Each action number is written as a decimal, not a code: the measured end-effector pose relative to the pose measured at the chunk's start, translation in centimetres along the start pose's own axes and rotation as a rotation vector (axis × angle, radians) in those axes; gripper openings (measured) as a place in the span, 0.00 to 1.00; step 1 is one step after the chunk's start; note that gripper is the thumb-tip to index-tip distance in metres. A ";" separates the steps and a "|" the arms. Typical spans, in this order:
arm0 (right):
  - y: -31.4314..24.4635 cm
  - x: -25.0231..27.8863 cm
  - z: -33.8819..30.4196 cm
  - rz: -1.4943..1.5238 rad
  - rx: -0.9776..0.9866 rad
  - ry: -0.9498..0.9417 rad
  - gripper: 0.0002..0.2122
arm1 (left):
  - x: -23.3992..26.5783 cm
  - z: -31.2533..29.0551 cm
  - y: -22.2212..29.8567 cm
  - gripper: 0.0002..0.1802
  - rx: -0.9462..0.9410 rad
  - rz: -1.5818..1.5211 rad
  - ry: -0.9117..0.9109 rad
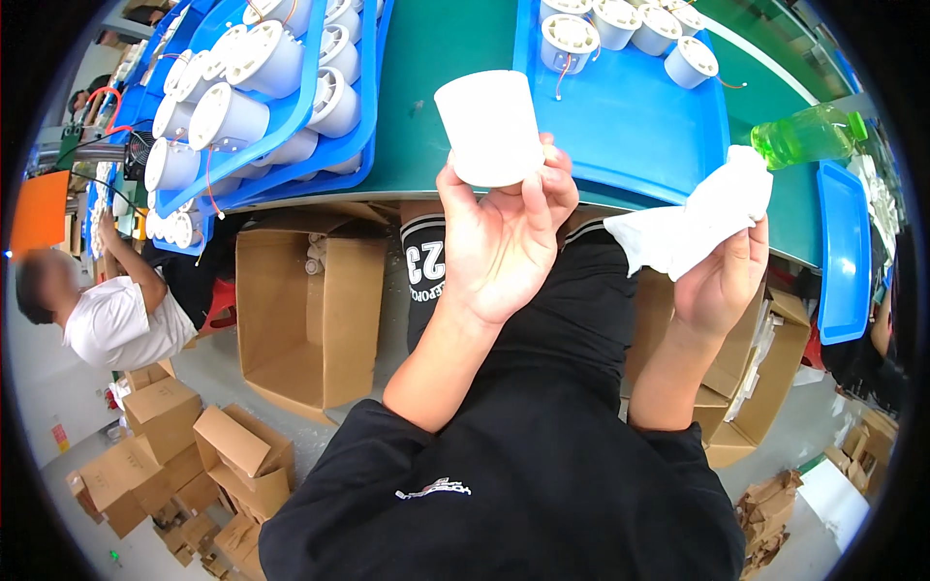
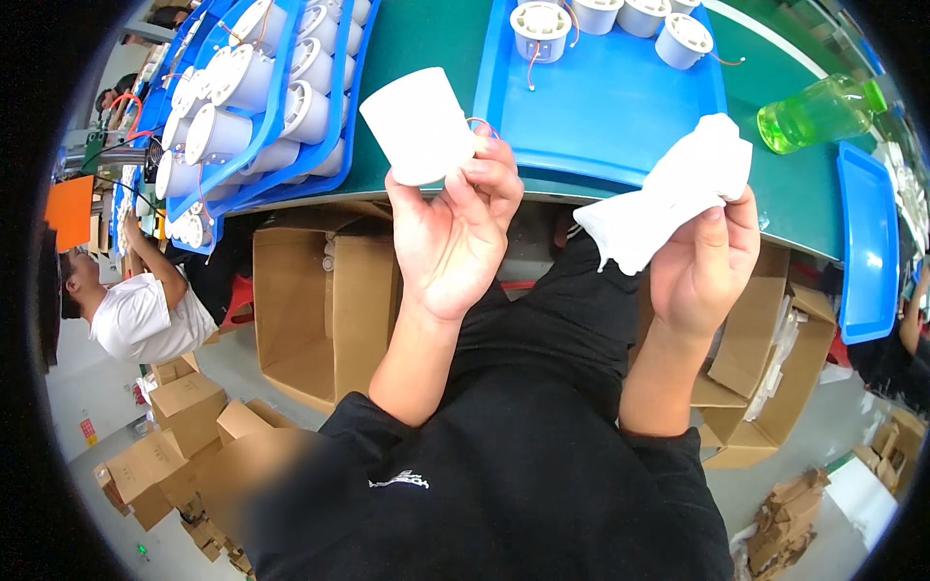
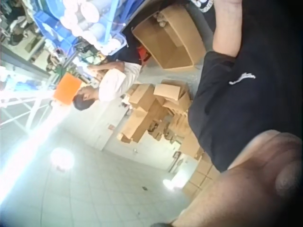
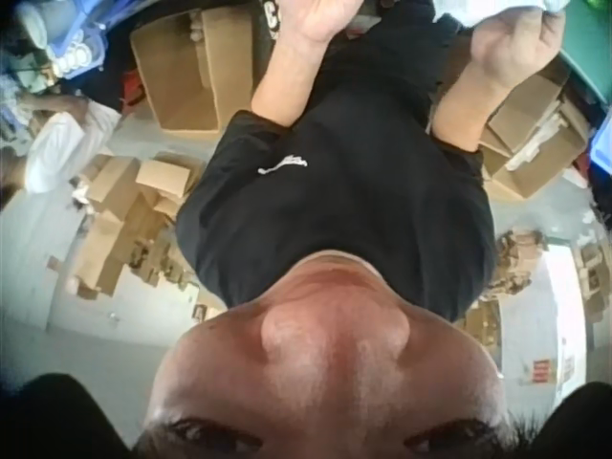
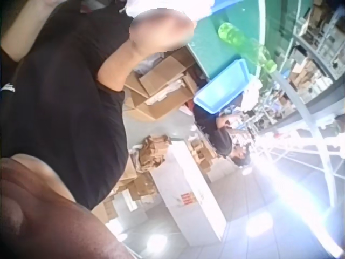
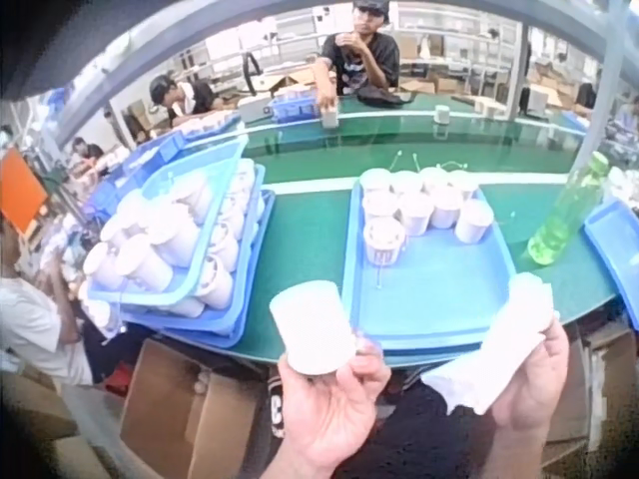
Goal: Wipe down electronic components using a cloth on an assembly line.
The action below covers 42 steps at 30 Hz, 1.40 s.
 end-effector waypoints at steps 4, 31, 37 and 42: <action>-0.5 1.0 -0.6 0.067 -0.018 0.036 0.20 | -0.7 0.4 1.4 0.34 -0.047 0.618 -0.012; -3.2 8.1 -3.0 0.054 -0.009 0.137 0.30 | -6.6 3.2 -7.6 0.25 -0.121 3.082 -1.241; -4.4 9.0 -3.2 0.112 0.043 0.063 0.29 | -2.4 14.5 -4.9 0.20 0.489 3.159 -0.765; -5.3 10.2 -4.4 0.046 0.028 0.129 0.26 | 0.2 19.6 -1.5 0.20 0.854 3.385 -0.465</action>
Point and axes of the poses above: each hand's wrist, its own z-axis towards the middle knuckle, its own x-axis out of the back of the hand, y = z × x, the point moved 7 cm from there along z, towards the middle knuckle, and after that the axes turned 15 degrees about -y, right-handed, at the moved point
